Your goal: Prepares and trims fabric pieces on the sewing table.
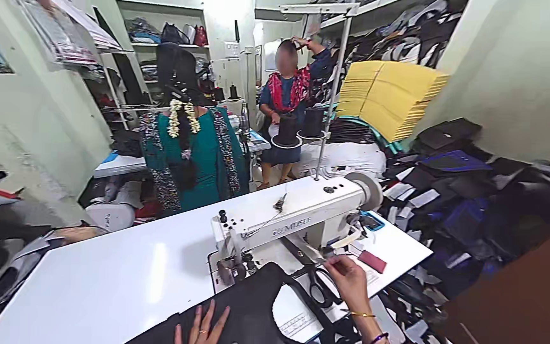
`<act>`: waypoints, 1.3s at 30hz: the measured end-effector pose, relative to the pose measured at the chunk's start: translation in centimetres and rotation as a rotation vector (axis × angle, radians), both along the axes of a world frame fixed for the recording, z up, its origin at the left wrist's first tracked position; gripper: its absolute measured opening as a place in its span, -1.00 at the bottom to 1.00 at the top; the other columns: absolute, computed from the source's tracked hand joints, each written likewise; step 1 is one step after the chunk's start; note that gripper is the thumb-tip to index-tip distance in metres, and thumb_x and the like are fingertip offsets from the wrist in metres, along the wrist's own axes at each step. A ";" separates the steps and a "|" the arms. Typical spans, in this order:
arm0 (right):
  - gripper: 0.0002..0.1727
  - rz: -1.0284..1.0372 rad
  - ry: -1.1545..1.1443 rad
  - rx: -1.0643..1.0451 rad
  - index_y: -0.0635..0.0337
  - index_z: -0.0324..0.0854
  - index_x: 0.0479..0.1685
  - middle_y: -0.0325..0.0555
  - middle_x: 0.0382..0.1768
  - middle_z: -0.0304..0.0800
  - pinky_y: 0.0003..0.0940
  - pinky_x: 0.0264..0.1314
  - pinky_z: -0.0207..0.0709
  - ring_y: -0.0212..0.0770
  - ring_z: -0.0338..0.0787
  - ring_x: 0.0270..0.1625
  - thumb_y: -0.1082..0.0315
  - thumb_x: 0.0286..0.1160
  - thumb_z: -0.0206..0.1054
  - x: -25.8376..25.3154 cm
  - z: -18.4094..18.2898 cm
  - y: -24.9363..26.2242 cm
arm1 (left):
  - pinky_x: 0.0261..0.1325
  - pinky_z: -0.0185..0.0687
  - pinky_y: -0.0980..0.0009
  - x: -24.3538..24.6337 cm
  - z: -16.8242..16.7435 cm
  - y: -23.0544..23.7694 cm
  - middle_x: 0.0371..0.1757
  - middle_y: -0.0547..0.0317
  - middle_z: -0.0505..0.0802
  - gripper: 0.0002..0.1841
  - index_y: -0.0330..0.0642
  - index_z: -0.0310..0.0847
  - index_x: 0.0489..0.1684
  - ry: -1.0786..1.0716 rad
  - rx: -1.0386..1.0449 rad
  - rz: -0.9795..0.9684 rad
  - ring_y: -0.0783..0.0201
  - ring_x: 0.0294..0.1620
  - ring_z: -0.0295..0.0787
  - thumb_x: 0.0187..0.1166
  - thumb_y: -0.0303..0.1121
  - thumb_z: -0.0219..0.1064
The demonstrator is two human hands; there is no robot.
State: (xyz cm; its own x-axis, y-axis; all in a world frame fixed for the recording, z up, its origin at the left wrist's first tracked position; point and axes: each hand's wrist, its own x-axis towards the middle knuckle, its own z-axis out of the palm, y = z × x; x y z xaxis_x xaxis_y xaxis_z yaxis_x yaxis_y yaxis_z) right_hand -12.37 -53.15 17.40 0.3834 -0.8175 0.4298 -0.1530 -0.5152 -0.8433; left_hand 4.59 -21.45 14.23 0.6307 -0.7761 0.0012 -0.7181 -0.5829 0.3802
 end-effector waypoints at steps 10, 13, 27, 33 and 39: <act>-0.88 0.481 0.302 -0.461 0.44 0.82 -0.44 0.28 -0.22 0.87 0.07 0.10 0.72 0.27 0.89 -0.04 0.60 0.27 0.36 12.3 -6.1 11.9 | 0.60 -0.54 -0.66 -2.5 -0.4 2.2 0.86 -0.08 0.20 -0.24 0.32 0.32 0.77 0.055 0.095 -0.089 -0.34 0.86 -0.06 0.53 0.34 0.18; -0.86 0.508 0.237 -0.550 0.36 0.84 -0.45 0.16 -0.22 0.89 0.00 0.10 0.72 0.19 0.89 -0.06 0.58 0.25 0.35 12.1 -7.4 11.9 | 0.60 -0.53 -0.65 -2.9 -0.5 2.6 0.86 -0.08 0.21 -0.24 0.33 0.33 0.77 0.062 0.088 -0.093 -0.34 0.86 -0.05 0.52 0.34 0.19; -0.67 0.537 0.678 -0.052 0.45 0.79 0.00 0.37 -0.02 0.84 0.20 0.46 0.42 0.32 0.77 0.21 0.30 0.45 0.50 5.1 -2.3 4.7 | 0.59 -0.47 -0.67 -1.8 -1.1 2.1 0.85 0.00 0.27 -0.16 0.21 0.29 0.80 0.017 0.035 -0.090 -0.30 0.85 0.02 0.49 0.38 0.15; -0.73 0.476 0.533 -0.016 0.45 0.75 -0.18 0.27 -0.26 0.81 0.18 0.11 0.52 0.20 0.81 -0.08 0.32 0.49 0.45 10.1 -2.4 2.7 | 0.64 -0.58 -0.59 1.5 -1.1 -0.5 0.89 0.13 0.17 -0.10 0.18 0.21 0.84 0.014 0.074 -0.015 -0.17 0.90 -0.11 0.48 0.43 0.08; -0.67 0.381 0.787 0.010 0.41 0.74 -0.02 0.35 -0.06 0.81 0.24 0.23 0.50 0.31 0.78 0.15 0.24 0.57 0.41 12.7 -2.0 2.7 | 0.69 -0.75 -0.49 3.5 -0.4 -2.3 0.93 0.26 0.03 -0.09 0.28 0.10 0.87 0.093 0.216 0.009 -0.01 0.94 -0.31 0.47 0.41 0.18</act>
State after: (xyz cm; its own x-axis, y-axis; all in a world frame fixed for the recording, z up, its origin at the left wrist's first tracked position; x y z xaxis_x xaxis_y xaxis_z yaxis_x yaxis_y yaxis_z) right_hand 0.32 -50.46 15.36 0.8135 -0.5758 -0.0815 -0.5121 -0.6427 -0.5698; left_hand 8.07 -23.79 13.82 0.6271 -0.7464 -0.2226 -0.6801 -0.6640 0.3106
